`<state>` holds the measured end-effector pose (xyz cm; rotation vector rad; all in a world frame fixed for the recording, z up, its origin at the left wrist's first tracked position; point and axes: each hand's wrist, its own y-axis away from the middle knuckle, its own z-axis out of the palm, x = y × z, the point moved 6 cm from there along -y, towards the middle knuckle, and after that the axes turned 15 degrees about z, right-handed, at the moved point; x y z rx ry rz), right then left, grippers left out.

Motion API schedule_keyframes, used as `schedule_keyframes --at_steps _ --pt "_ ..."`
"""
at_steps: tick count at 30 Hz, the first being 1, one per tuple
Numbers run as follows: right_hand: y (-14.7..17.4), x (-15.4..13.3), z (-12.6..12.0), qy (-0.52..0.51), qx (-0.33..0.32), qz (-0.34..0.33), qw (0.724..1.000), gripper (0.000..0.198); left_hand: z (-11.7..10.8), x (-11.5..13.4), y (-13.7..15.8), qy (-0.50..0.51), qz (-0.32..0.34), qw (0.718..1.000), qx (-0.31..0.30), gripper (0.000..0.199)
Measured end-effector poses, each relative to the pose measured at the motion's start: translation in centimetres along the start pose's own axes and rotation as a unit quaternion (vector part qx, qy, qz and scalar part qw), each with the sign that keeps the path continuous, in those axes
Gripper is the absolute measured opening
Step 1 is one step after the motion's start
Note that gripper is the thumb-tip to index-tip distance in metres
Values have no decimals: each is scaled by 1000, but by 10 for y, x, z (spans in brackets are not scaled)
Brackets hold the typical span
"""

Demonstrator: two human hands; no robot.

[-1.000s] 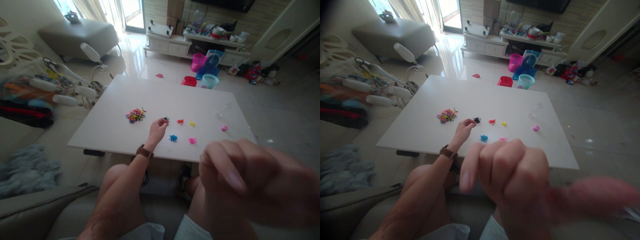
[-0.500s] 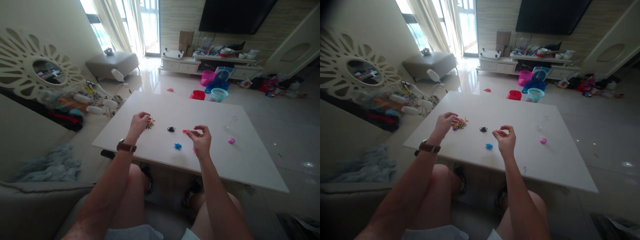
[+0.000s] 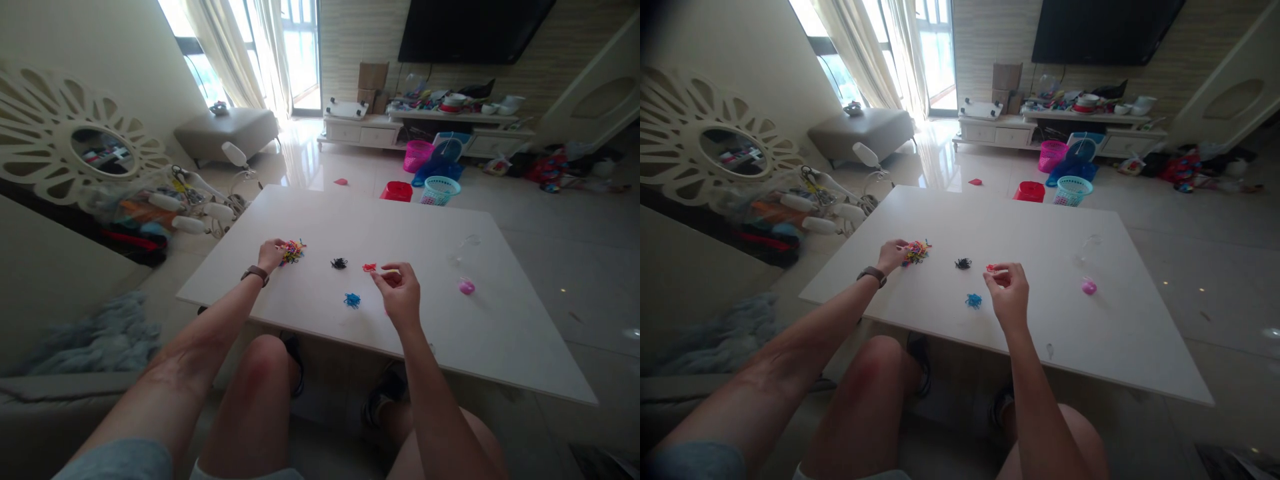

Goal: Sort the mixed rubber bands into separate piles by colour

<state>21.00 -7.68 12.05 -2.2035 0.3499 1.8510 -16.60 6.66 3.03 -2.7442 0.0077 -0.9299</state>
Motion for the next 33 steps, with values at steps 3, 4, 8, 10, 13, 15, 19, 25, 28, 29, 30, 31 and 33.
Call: schedule_keyframes --at_steps 3,4,8,10,13,15,19,25,28,29,30,31,33 --pt "1 -6 2 36 5 -18 999 19 15 -8 -9 -38 36 998 -28 21" --pt "2 -8 3 46 5 -24 999 17 19 -11 -10 -42 32 998 -40 21" --pt "5 -12 5 73 1 -46 996 11 24 -22 -13 -40 -10 997 -58 13" --pt "6 -12 6 84 -5 -53 995 10 18 -22 -13 -33 -13 999 -40 9" --pt "8 -11 7 95 -13 -56 994 8 6 -23 -14 1 -23 1000 -6 9" --pt "8 -10 8 100 -15 -53 994 8 0 -26 -13 35 -50 998 15 11" --pt "8 -9 11 98 -21 -49 994 7 -5 -34 -9 116 -116 985 43 20" --pt "10 -7 15 102 -31 -46 993 6 -3 -44 -8 209 -139 965 76 32" --pt "11 -6 17 106 -40 -47 992 6 -2 -51 -7 211 -148 962 88 33" --pt "11 -6 17 109 -42 -48 992 5 -2 -53 -7 206 -152 963 89 34" --pt "11 -6 17 111 -43 -49 992 5 -1 -55 -7 201 -154 963 88 34" --pt "11 -6 17 113 -45 -50 991 5 -1 -56 -7 198 -155 964 86 35" --pt "11 -7 18 117 -47 -52 991 5 0 -59 -6 198 -155 964 84 38"
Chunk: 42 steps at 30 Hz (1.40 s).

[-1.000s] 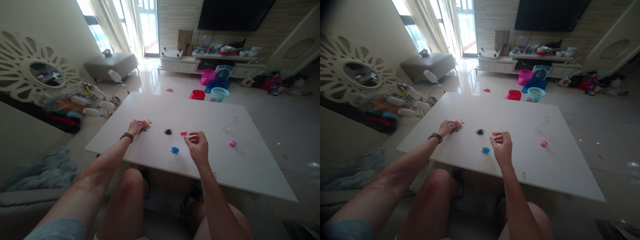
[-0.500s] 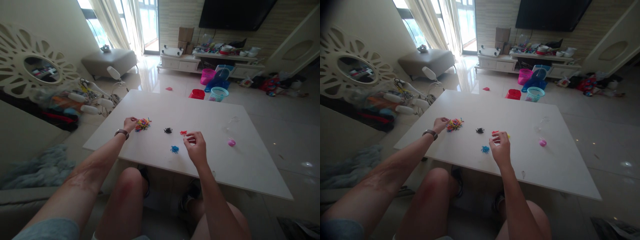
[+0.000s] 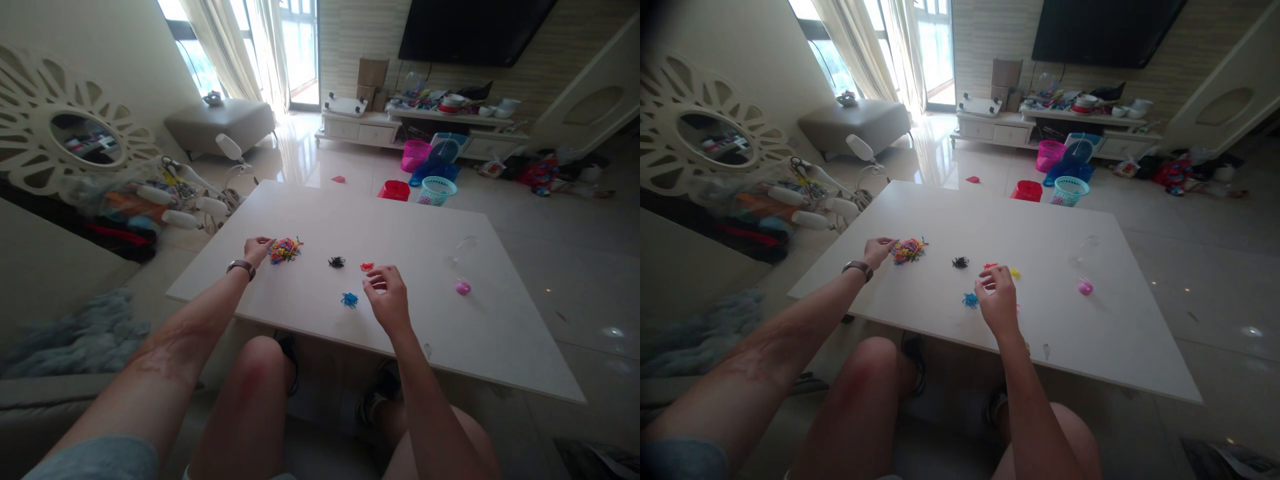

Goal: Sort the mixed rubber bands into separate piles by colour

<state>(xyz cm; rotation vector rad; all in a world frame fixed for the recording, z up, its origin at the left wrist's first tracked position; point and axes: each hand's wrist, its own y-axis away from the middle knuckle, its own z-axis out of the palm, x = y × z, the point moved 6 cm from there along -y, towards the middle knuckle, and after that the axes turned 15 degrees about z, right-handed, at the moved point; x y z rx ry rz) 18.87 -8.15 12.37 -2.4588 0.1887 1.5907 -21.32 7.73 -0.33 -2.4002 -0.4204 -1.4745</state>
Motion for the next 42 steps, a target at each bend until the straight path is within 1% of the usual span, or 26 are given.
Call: schedule_keyframes --at_steps 4,10,18,21,23,25,27,28,31,32,34,36,39,42 --pt "0 -1 1 1 -4 -1 1000 4 1 -3 1 16 -2 1000 -4 40" --pt "0 -2 2 6 -15 1 1000 5 3 1 3 15 -7 1000 -16 35" --pt "2 -2 4 12 -21 -2 1000 7 1 11 -1 -6 48 999 6 19" --pt "2 -3 4 14 -26 -6 1000 7 3 14 0 44 40 998 11 16" --pt "2 -3 5 15 -28 -7 999 7 7 18 4 117 17 993 15 13" --pt "2 -3 5 16 -29 -8 999 7 15 23 10 221 -30 975 12 14" --pt "2 -3 6 18 -32 -9 999 7 26 31 18 325 -99 941 4 14" --pt "2 -3 6 18 -33 -10 999 7 31 37 23 350 -115 930 -2 14" --pt "1 -3 4 18 -31 -9 999 8 46 62 37 389 -134 911 -27 13" --pt "1 -3 3 18 -29 -8 999 8 52 73 44 409 -142 901 -39 13" --pt "-1 -3 1 17 -27 -7 999 9 69 96 65 500 -191 841 -81 15" --pt "-3 -2 -2 16 -26 -7 1000 10 82 123 90 552 -217 797 -111 16" --pt "-6 -1 -6 21 -20 -12 999 12 98 159 135 585 -238 761 -149 17" --pt "-10 -3 -12 22 2 -21 1000 15 112 186 182 608 -260 727 -185 21"
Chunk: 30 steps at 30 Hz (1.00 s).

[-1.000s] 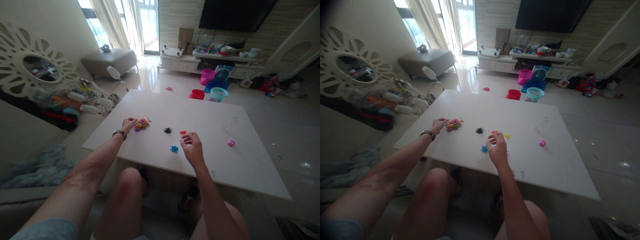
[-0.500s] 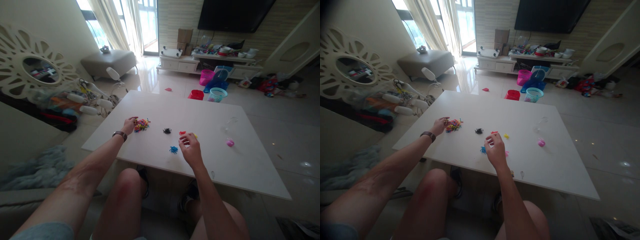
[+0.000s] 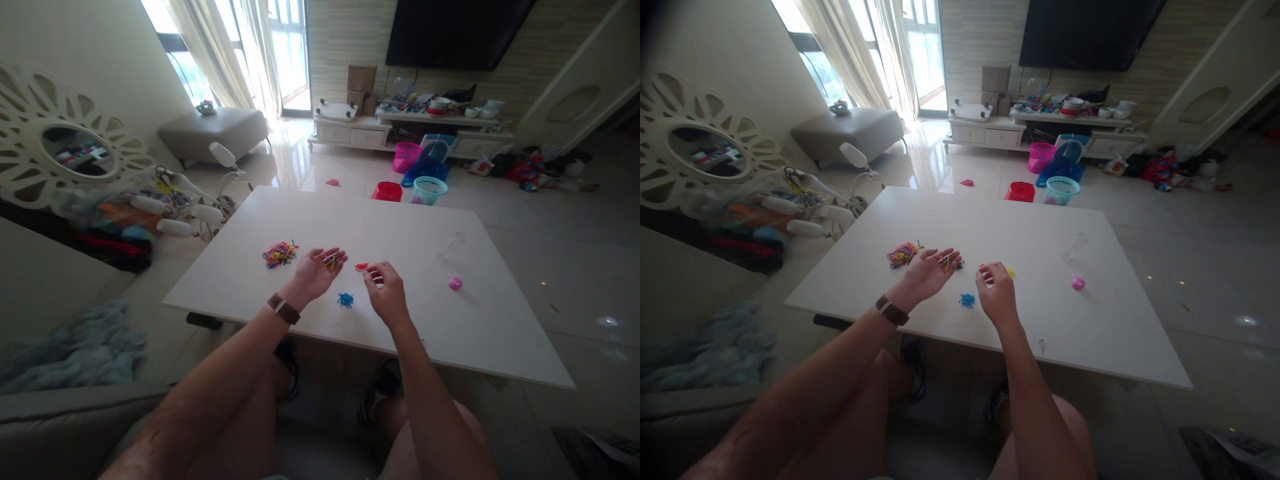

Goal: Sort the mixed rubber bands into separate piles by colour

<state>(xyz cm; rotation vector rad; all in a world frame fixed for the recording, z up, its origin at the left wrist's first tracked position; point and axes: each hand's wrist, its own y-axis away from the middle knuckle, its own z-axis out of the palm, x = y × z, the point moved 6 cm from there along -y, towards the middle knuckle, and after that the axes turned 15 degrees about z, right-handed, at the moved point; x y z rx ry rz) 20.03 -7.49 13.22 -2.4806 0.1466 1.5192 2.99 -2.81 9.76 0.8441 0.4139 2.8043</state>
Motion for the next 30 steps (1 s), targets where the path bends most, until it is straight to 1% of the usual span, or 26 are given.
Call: schedule_keyframes --at_steps 2,4,7,9,12,15,17,20,24,27,30 --pt "-2 -1 -5 -2 20 -5 1000 18 10 -20 15 23 -13 1000 -16 26" --pt "-3 -2 -9 4 25 -16 1000 18 12 -36 21 38 -12 999 -25 29" --pt "-4 -2 -7 32 -11 -42 999 16 9 -53 18 20 -28 999 -39 28" --pt "-4 2 -2 56 -45 -51 996 16 5 -59 12 -6 -37 998 -54 26" --pt "-7 11 6 77 -81 -42 993 14 0 -60 4 -25 -39 996 -70 25" --pt "-13 15 13 69 -98 -34 992 12 -3 -57 -2 -35 -33 996 -75 30" --pt "-17 15 17 55 -98 -33 993 12 -6 -55 -7 -49 -22 996 -73 32" --pt "-23 14 22 46 -86 -29 995 11 -12 -53 -15 -70 -8 996 -57 29" --pt "-27 16 25 55 -75 -27 995 12 -22 -55 -25 -85 -32 995 -29 25" --pt "-29 19 28 51 -77 -14 996 12 -28 -57 -29 -87 -47 995 -32 22" --pt "-30 21 32 29 -87 -2 996 12 -31 -54 -31 -95 -33 994 -40 20"
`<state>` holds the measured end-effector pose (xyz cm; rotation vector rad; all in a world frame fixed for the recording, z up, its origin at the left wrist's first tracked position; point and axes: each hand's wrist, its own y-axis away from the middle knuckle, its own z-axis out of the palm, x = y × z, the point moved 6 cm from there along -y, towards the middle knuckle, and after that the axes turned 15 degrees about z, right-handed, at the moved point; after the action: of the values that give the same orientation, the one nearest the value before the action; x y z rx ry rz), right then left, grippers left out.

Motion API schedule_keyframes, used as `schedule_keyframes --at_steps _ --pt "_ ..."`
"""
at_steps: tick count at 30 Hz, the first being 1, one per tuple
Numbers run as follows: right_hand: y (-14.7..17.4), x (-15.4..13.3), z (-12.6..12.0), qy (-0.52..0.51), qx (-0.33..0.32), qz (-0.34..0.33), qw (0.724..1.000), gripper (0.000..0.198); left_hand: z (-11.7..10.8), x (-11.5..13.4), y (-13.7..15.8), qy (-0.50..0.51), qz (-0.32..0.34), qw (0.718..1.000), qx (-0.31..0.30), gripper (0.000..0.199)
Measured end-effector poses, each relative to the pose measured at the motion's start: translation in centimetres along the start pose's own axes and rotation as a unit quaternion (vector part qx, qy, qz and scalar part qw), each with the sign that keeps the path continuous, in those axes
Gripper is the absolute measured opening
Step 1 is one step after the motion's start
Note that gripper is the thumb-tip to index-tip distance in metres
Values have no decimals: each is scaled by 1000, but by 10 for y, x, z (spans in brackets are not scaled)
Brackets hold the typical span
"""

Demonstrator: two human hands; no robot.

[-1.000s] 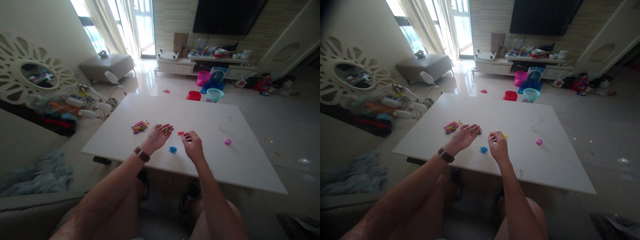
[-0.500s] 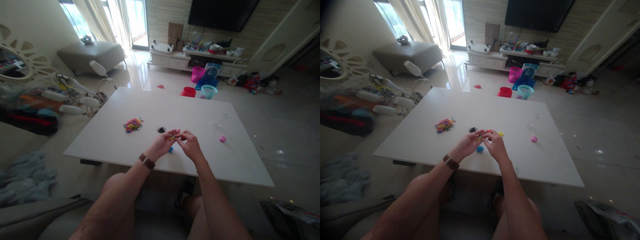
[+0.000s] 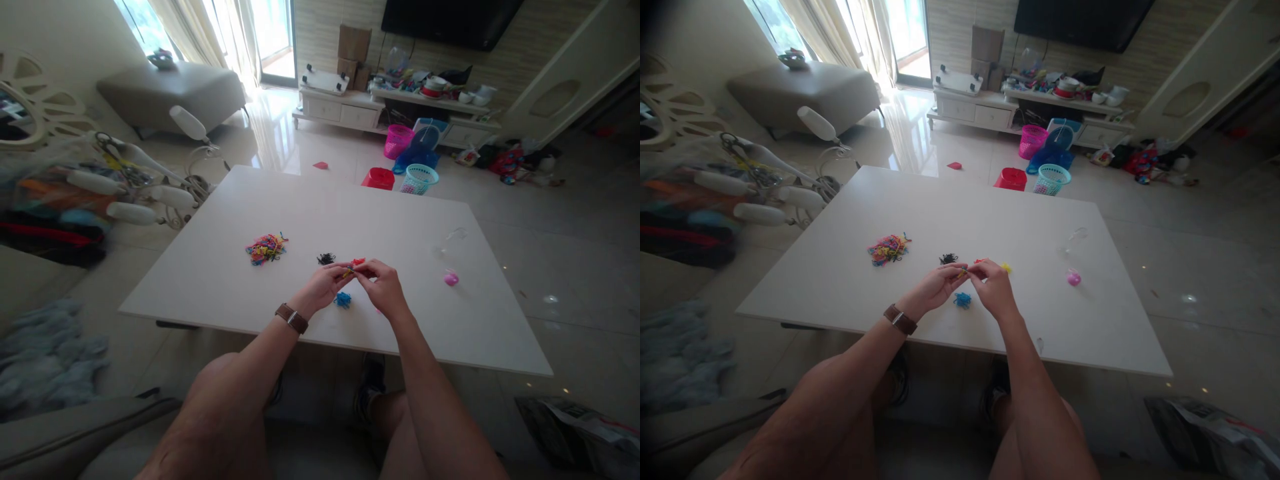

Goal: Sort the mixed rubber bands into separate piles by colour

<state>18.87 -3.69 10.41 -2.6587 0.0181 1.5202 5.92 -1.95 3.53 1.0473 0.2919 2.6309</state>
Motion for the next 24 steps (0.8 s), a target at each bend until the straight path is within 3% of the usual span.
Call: schedule_keyframes --at_steps 8,12,18,24 --pt "-6 8 2 -56 21 57 997 15 -5 9 1 -16 32 999 40 16" --pt "-21 47 -14 -80 88 133 984 21 -8 10 -1 -20 34 998 56 13" --pt "-30 125 -42 -24 180 232 956 20 -11 8 -10 -18 26 997 74 11" --pt "-30 151 -50 5 230 271 935 22 -11 10 -13 5 9 995 99 22"
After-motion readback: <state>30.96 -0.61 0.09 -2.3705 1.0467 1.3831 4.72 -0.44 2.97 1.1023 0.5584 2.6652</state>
